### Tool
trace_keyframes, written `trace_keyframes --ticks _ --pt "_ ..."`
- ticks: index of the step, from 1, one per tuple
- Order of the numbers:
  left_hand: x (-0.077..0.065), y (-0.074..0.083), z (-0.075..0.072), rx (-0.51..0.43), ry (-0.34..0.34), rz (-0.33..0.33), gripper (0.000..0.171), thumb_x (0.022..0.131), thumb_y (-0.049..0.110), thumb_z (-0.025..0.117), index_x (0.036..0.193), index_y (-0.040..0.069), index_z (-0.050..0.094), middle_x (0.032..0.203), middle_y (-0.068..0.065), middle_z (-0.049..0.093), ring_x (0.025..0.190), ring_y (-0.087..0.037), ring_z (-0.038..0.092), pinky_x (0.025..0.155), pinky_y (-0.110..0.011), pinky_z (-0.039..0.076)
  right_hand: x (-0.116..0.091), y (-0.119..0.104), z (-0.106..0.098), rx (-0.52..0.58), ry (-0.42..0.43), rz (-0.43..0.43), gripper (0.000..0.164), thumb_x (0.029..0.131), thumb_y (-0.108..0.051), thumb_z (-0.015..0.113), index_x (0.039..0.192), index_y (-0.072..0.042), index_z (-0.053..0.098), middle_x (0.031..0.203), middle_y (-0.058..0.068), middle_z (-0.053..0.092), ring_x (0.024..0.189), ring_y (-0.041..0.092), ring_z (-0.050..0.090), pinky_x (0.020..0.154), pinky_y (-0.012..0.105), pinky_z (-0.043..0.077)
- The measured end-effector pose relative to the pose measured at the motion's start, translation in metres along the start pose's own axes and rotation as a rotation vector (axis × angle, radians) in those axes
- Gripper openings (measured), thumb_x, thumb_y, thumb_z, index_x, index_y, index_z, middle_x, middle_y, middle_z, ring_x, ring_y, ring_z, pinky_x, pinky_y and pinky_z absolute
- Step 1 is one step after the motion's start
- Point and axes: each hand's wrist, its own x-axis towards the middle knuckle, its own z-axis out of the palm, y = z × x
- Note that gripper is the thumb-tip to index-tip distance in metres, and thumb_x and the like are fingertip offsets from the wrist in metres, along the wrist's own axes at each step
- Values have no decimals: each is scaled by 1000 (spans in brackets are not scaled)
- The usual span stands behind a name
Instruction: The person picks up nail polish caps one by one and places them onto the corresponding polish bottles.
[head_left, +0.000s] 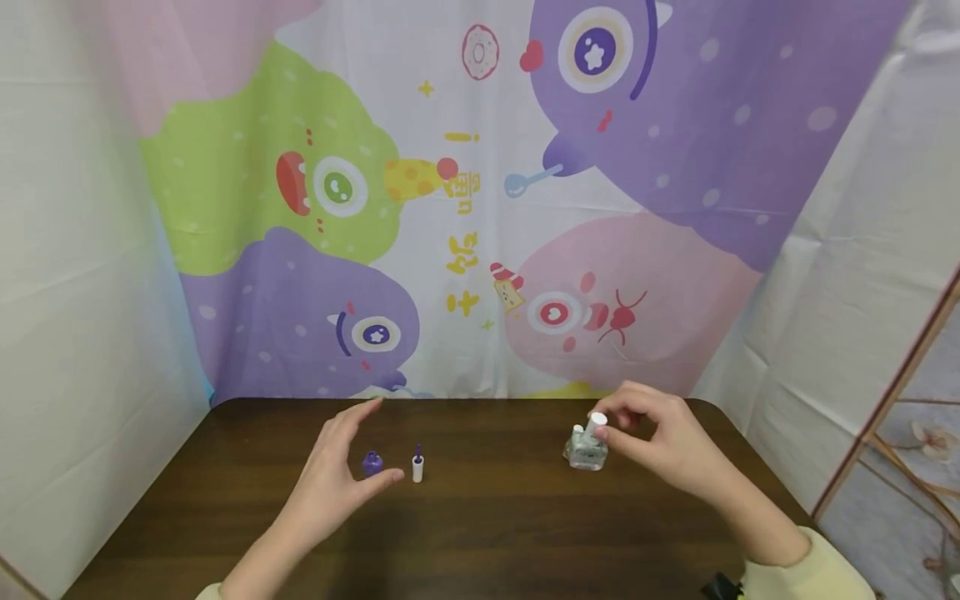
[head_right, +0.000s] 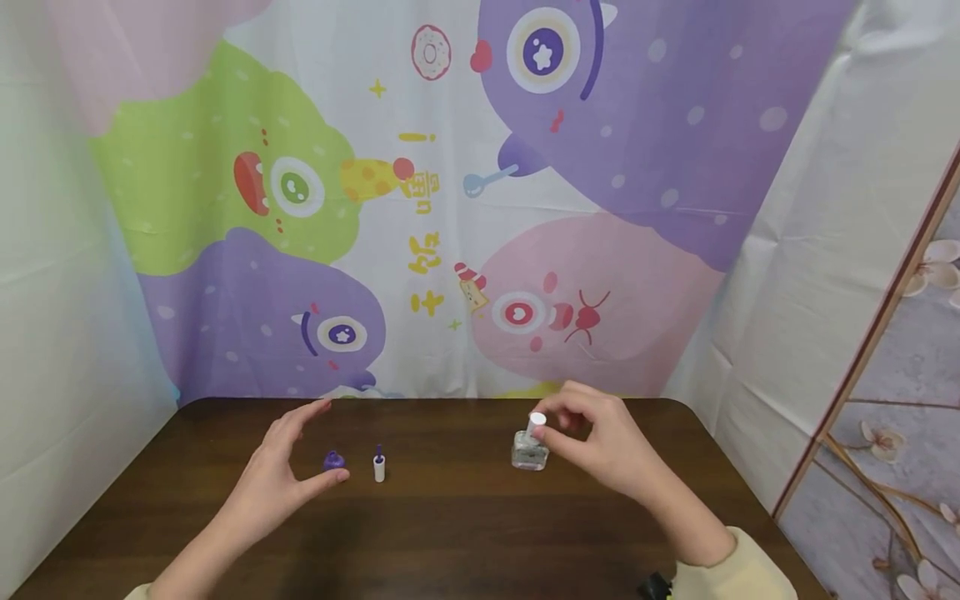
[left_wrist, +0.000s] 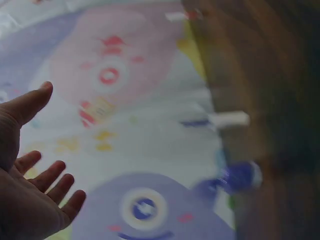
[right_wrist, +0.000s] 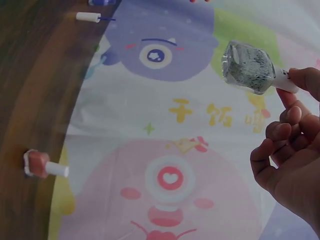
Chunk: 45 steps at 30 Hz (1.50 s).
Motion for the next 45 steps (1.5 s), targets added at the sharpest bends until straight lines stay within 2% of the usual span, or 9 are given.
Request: trace_keyframes --ticks 5,7,13,20,25,31,35,38,45 --pt "-2 -32 7 -18 -5 -45 94 64 17 87 142 10 35 139 -13 44 125 -33 38 99 -55 34 0 -7 -2 -3 21 29 24 72 2 77 86 -14 68 68 -3 47 62 11 46 54 14 35" --pt "-2 -43 10 -23 -10 -52 95 64 17 87 143 10 34 139 -14 43 125 -34 37 99 -56 33 -2 -3 -2 -7 22 41 23 72 1 78 86 -14 68 68 -3 47 62 11 46 54 13 35" --pt "-2 -73 18 -64 -54 -84 99 63 15 88 145 10 31 141 -16 41 127 -35 35 100 -58 30 -11 27 7 15 29 91 22 76 -8 78 89 -24 67 72 -10 47 65 4 46 54 21 40" --pt "-4 -104 29 -143 -122 -147 98 64 9 86 144 7 30 138 -22 42 127 -41 36 100 -61 32 -20 51 21 7 45 162 14 80 -16 76 89 -24 68 73 -9 47 65 4 47 56 19 38" --pt "-6 -123 37 -205 -177 -214 94 69 12 84 144 7 28 137 -24 44 125 -43 40 98 -61 35 -26 65 31 -20 51 198 14 80 -14 75 90 -21 69 73 -9 47 66 4 46 56 19 37" --pt "-6 -133 42 -277 -212 -299 92 71 14 83 144 5 27 134 -27 45 122 -44 42 96 -58 38 -31 79 40 -6 56 255 14 80 -13 75 91 -19 69 73 -7 48 64 4 44 53 19 37" --pt "-4 -135 45 -315 -284 -363 89 74 18 81 143 3 28 133 -27 47 123 -43 42 96 -56 39 -35 90 45 -18 45 284 12 81 -16 75 90 -19 68 73 -8 47 64 3 43 53 20 37" --pt "-5 -136 48 -323 -340 -382 84 76 16 80 142 0 31 131 -27 49 122 -42 44 96 -55 40 -39 98 50 -12 40 300 11 82 -18 74 90 -19 68 73 -8 47 63 4 43 52 21 37" --pt "-7 -138 52 -323 -343 -442 74 76 15 79 137 -1 40 125 -23 55 118 -38 49 94 -51 42 -49 118 62 -36 66 302 12 80 -14 76 89 -15 69 72 -8 48 62 2 43 52 20 37"
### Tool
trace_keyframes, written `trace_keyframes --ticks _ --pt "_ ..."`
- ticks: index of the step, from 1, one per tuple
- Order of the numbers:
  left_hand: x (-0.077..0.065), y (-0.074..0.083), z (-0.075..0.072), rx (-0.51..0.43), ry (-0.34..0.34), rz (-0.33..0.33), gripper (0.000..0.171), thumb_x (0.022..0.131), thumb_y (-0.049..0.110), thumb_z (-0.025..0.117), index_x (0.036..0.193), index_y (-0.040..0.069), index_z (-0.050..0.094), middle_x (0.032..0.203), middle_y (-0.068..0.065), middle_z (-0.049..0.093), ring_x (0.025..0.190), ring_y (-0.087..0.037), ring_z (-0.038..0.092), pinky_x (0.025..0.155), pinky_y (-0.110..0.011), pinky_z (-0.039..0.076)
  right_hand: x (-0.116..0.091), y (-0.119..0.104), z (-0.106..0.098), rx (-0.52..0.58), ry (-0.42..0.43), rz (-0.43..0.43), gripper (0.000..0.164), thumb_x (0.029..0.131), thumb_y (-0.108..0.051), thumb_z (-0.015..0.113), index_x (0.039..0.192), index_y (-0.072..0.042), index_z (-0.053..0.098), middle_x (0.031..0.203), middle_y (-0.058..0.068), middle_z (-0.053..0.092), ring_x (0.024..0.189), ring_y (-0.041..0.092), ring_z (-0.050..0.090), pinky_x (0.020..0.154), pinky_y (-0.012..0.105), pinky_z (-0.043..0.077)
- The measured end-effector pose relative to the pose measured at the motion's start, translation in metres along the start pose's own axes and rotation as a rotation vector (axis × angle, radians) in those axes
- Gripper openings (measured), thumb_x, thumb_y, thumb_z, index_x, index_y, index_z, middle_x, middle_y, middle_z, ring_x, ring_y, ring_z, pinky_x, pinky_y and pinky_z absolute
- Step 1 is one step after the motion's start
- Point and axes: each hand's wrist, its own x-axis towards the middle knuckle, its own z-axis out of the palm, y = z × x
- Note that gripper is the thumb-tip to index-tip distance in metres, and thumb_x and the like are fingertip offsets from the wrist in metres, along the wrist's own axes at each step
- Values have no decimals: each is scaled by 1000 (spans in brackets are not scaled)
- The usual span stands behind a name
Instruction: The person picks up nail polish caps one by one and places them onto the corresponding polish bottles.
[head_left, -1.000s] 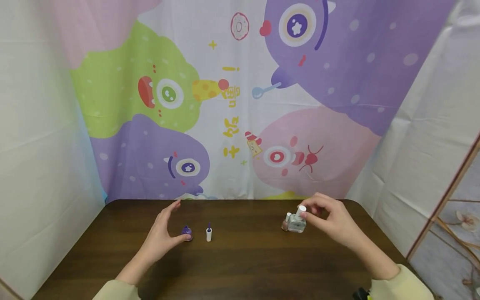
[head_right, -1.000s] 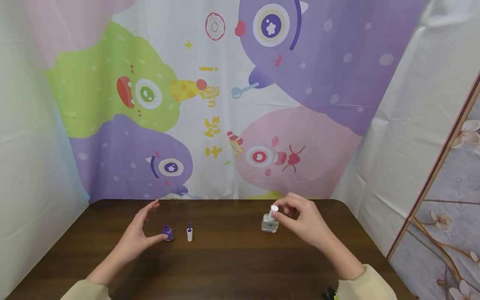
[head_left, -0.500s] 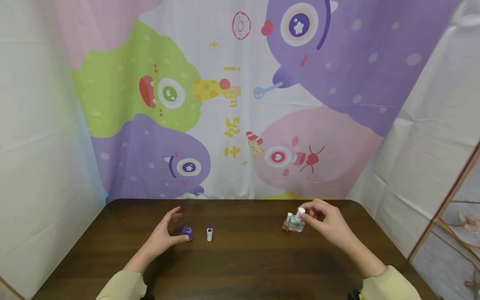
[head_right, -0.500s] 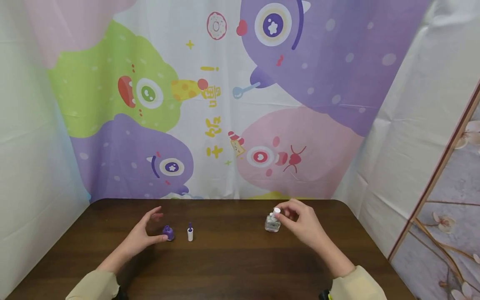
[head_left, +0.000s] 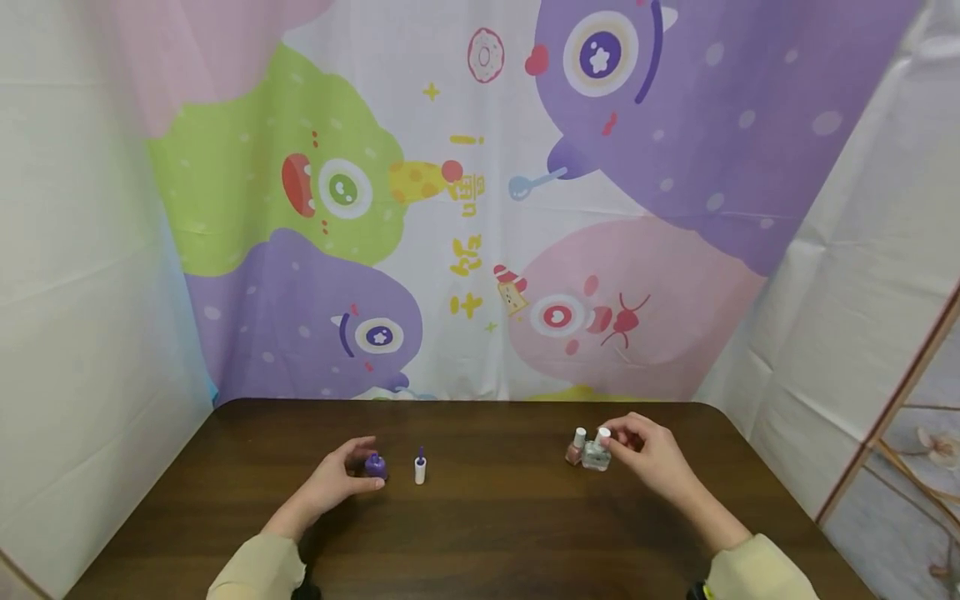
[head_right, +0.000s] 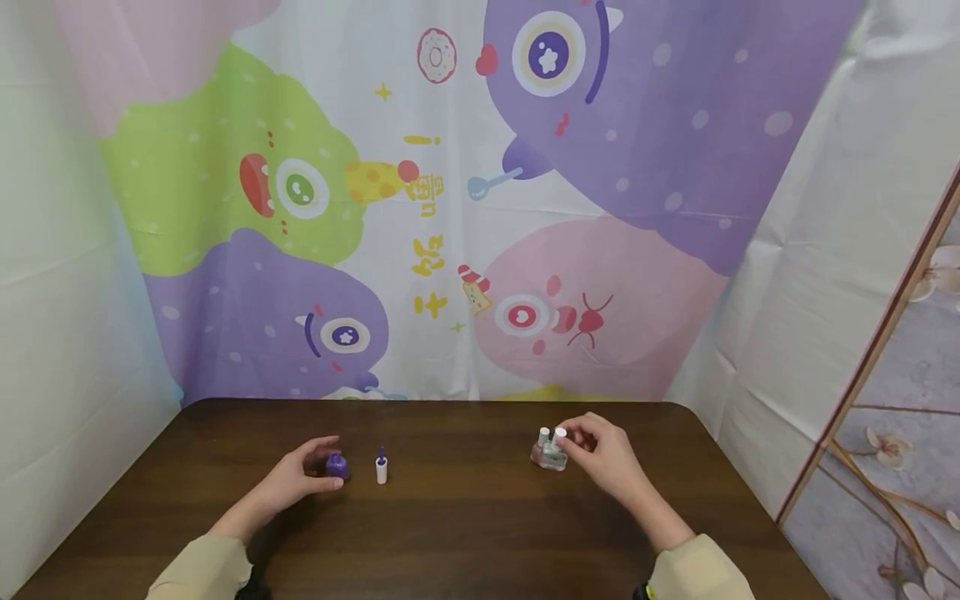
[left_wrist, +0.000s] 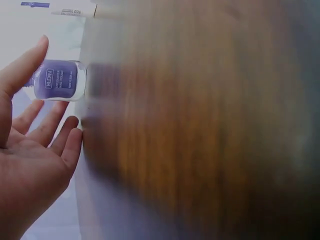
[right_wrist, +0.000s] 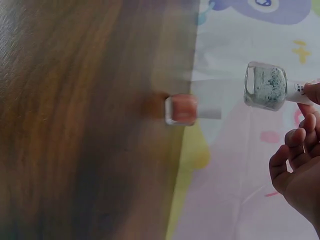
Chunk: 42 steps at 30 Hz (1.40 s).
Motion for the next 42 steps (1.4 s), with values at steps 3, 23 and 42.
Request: trace_keyframes --ticks 3,23,42 --pt "1 -1 2 6 19 -51 72 76 18 79 136 0 43 126 -23 55 120 -39 48 94 -51 43 -2 9 5 -26 15 8 11 79 -12 76 87 -13 69 71 -8 47 62 2 43 53 19 37" --pt "1 1 5 51 52 -118 41 79 11 75 116 -1 62 110 -14 64 103 -29 57 82 -40 48 -14 47 31 -44 -14 123 10 79 -12 75 86 -9 69 69 -7 49 63 1 42 55 19 37" --pt "1 3 8 93 112 -114 32 74 8 79 101 -4 68 102 -15 67 100 -30 59 85 -42 47 -24 52 34 -42 -95 224 12 78 -13 76 88 -9 69 72 -5 52 65 3 44 57 20 38"
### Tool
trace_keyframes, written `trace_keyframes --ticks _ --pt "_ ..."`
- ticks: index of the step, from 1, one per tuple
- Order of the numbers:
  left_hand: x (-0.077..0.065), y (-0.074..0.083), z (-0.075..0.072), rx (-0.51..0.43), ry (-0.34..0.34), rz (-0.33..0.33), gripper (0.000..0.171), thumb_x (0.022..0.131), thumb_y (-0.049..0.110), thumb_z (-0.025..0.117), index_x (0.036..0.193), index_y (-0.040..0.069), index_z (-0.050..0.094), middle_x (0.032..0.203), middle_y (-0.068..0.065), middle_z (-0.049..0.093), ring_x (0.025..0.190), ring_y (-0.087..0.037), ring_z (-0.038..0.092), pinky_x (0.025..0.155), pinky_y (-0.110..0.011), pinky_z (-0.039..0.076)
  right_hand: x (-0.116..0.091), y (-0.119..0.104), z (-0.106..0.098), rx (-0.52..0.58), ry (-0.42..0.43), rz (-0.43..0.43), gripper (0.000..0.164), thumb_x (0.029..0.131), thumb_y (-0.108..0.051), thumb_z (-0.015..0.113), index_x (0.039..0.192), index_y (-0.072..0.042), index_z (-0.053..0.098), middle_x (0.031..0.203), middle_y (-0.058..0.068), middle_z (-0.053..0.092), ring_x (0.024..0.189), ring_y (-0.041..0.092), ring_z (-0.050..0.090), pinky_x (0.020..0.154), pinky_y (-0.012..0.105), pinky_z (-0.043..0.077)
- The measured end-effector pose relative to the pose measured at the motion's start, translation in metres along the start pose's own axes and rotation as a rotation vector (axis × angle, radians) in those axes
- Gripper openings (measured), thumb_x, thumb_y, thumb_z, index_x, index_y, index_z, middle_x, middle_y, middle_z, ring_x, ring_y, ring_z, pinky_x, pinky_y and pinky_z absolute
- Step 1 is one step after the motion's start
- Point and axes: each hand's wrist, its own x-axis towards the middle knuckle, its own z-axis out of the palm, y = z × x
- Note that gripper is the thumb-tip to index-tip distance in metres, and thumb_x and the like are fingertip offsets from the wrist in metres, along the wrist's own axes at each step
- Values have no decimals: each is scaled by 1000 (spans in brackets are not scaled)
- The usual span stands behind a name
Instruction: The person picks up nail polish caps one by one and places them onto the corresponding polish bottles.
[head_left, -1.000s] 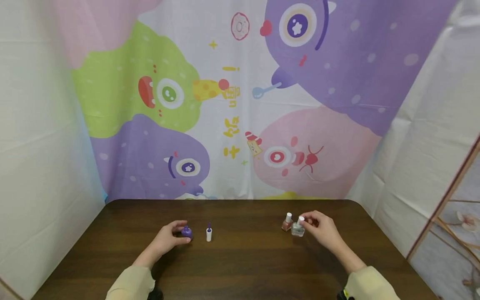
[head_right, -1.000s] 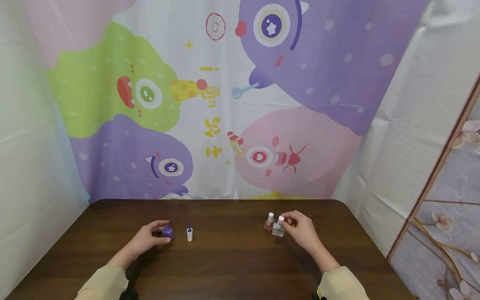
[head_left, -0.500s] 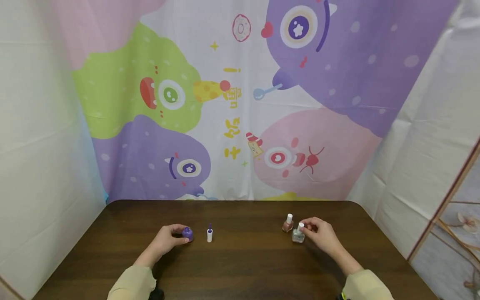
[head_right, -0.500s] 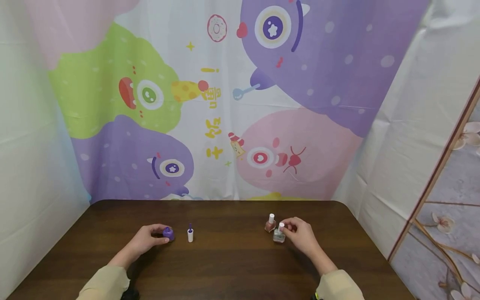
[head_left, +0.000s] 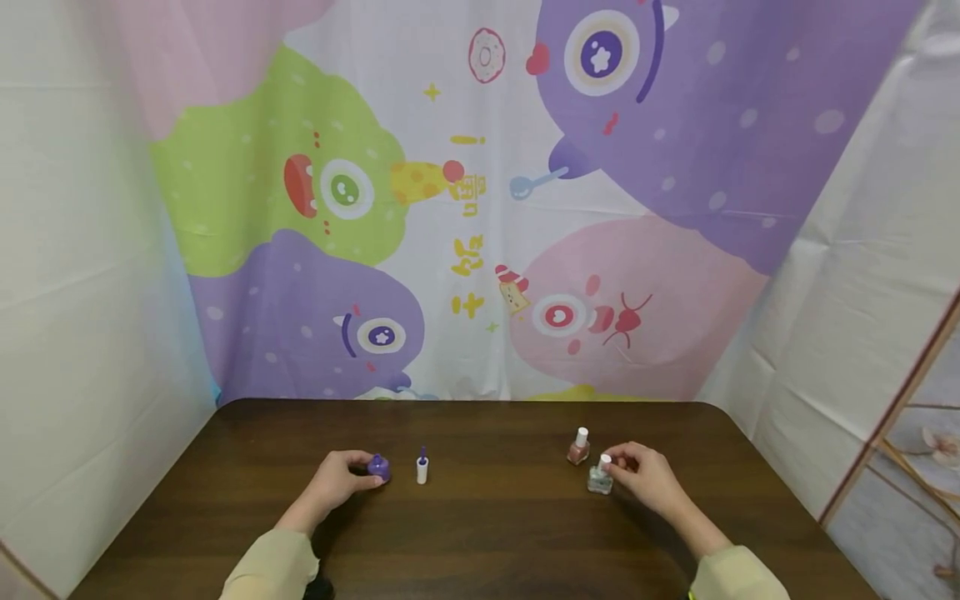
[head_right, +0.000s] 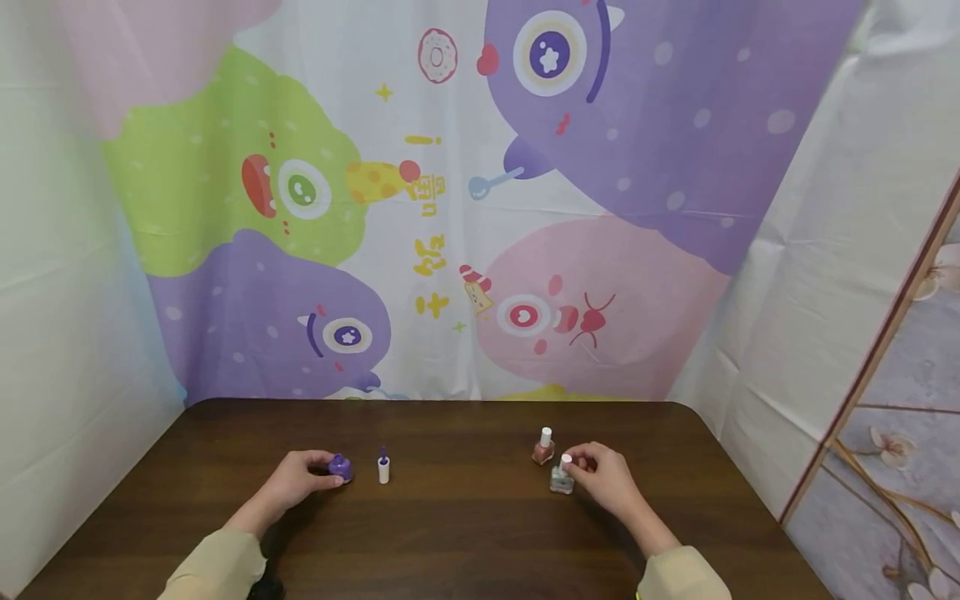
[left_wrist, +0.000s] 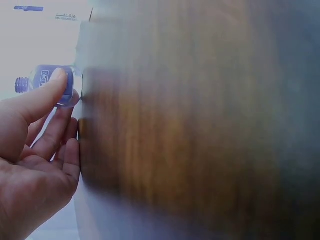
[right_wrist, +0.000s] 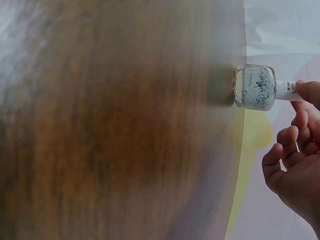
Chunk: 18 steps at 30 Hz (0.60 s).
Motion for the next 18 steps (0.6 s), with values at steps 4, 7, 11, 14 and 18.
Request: trace_keyframes --ticks 4,7,11,14,18 --pt "-1 1 0 13 -9 0 33 74 8 79 102 -5 67 104 -18 67 104 -33 58 87 -45 47 -2 0 0 7 14 -9 13 78 -14 76 88 -9 69 72 -6 53 65 2 44 57 20 38" --pt "-1 2 0 20 -8 0 33 74 8 79 102 -6 67 104 -19 67 104 -35 58 89 -47 46 -3 -1 -1 12 7 -9 14 79 -15 76 89 -8 69 72 -6 53 64 2 44 56 20 38" --pt "1 1 0 26 6 12 32 73 7 79 100 -7 68 103 -20 67 103 -36 58 89 -48 46 -3 -2 -1 25 -8 -1 15 79 -15 76 92 -9 69 72 -5 53 63 2 44 56 20 38" --pt "2 1 1 30 4 15 32 73 8 79 99 -7 68 103 -20 67 104 -37 58 89 -49 46 -2 -3 -3 36 -15 5 19 79 -14 76 95 -8 69 71 -5 52 62 2 43 55 20 37" --pt "1 1 2 30 7 7 31 73 8 80 98 -7 68 101 -20 67 103 -36 58 89 -49 45 1 -9 -6 31 7 -19 23 79 -10 75 99 -6 67 71 -4 50 61 2 42 54 20 36"
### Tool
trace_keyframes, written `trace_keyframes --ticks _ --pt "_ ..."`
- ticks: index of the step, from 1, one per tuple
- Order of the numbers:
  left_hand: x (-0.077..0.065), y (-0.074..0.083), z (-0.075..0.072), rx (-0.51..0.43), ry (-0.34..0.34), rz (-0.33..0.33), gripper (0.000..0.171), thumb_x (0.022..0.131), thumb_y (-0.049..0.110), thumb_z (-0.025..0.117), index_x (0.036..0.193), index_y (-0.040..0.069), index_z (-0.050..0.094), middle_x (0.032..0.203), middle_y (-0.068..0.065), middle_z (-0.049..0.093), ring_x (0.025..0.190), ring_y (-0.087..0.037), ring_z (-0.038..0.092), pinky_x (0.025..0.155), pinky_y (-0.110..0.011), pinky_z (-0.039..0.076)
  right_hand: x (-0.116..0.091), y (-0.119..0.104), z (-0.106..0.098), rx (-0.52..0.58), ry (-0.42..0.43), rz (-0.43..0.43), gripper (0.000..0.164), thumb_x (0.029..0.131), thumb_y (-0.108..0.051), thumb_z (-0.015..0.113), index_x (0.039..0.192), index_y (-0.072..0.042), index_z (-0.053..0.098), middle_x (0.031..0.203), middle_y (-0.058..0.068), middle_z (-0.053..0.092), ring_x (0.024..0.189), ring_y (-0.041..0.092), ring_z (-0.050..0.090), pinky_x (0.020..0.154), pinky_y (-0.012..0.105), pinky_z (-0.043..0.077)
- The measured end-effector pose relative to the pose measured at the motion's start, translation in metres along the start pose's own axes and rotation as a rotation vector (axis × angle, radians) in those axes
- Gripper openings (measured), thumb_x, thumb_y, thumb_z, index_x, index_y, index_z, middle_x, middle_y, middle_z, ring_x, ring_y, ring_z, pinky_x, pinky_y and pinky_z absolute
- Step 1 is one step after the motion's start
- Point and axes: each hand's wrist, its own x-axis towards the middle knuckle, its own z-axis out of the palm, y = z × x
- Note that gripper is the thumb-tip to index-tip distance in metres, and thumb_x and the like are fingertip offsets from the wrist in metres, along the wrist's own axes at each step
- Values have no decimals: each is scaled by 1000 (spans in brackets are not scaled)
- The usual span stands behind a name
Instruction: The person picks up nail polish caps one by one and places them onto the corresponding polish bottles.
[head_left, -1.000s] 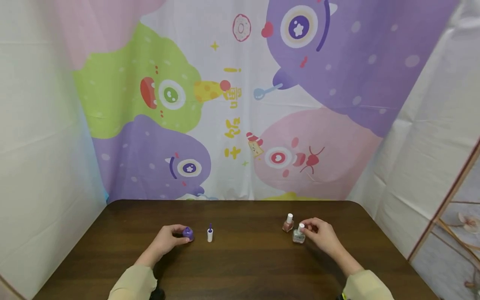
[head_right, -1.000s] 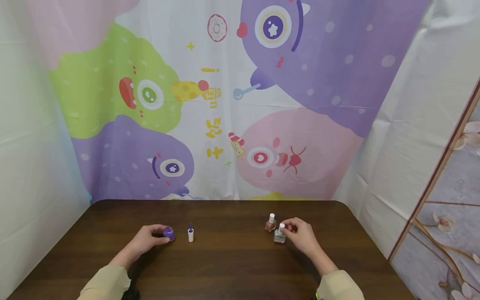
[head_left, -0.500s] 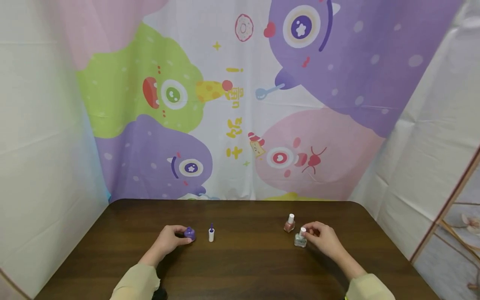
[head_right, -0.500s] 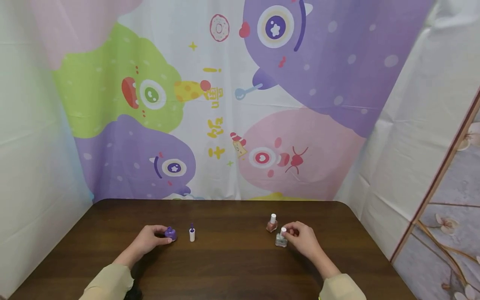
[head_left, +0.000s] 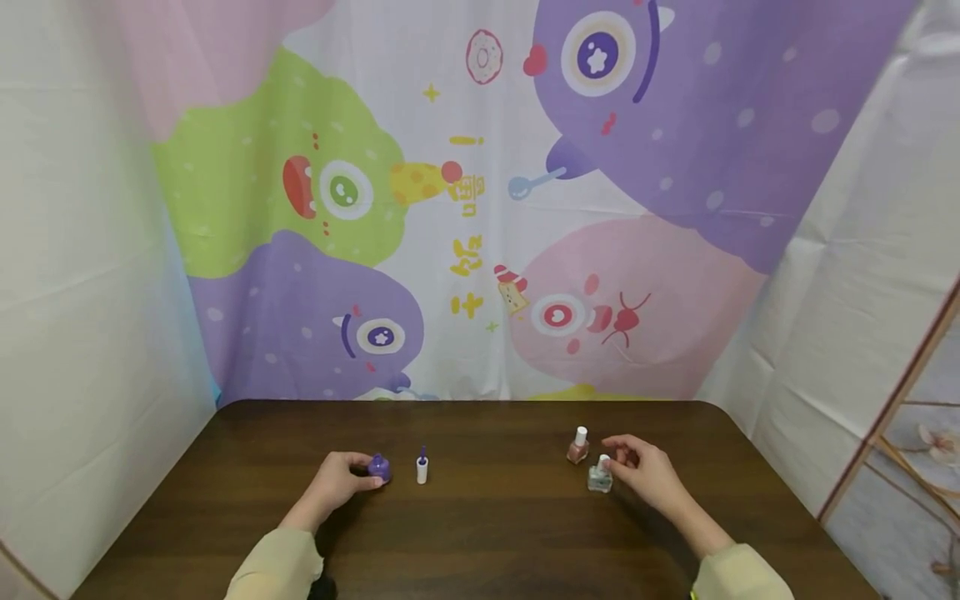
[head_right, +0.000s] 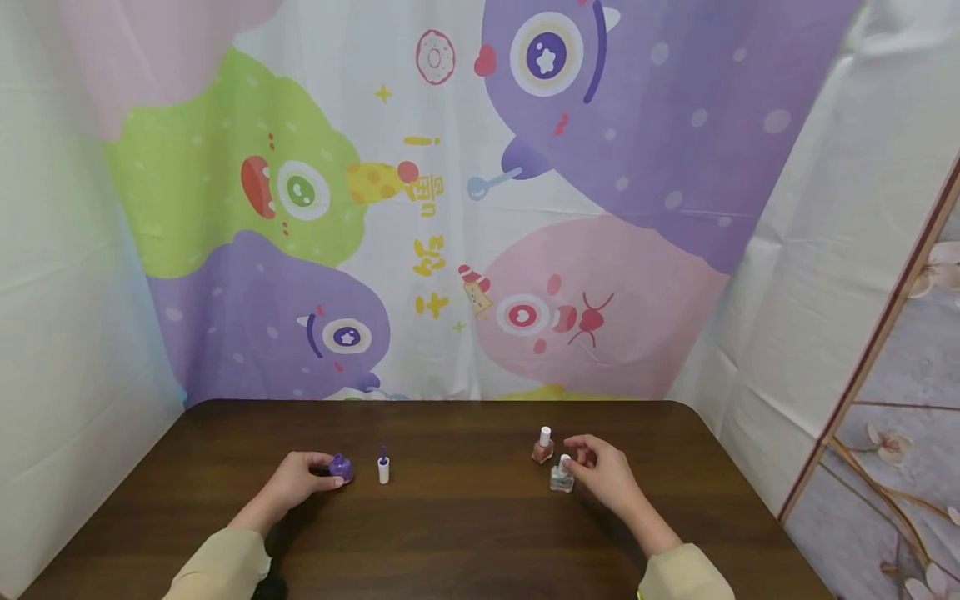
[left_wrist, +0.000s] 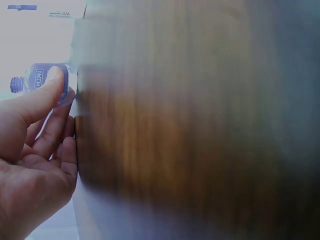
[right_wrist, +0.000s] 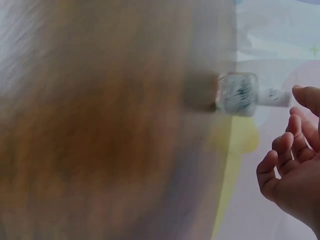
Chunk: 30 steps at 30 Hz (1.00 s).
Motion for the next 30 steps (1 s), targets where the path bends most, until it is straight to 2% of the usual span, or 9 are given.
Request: trace_keyframes --ticks 4,8,17,23,30 --pt "-1 1 1 0 7 -3 30 73 7 80 97 -7 69 100 -19 67 102 -36 58 89 -49 46 4 -11 -3 -15 29 -17 24 79 -11 75 101 -6 67 71 -5 50 61 1 42 54 20 37" --pt "-1 2 0 -1 4 -17 30 73 8 80 97 -6 69 100 -18 67 103 -36 58 89 -49 45 9 -28 -6 5 20 1 26 81 -13 74 105 -5 66 73 -3 51 62 4 43 55 21 37" --pt "-2 2 1 5 2 -30 30 74 8 79 99 -6 68 101 -18 67 104 -37 57 89 -49 46 15 -67 3 137 -18 54 30 82 -16 73 110 -6 65 79 -1 59 68 7 48 60 20 41" --pt "-2 0 2 13 6 -24 29 75 7 78 99 -5 69 101 -17 67 103 -36 58 88 -49 47 15 -88 13 310 -68 88 31 84 -17 72 112 -7 64 88 6 62 70 15 57 59 21 47" --pt "-2 2 1 27 15 -6 29 73 8 80 97 -5 69 100 -18 67 103 -37 58 88 -49 46 19 -107 30 373 -68 94 29 84 -18 72 112 -11 65 97 6 67 86 13 58 72 23 47"
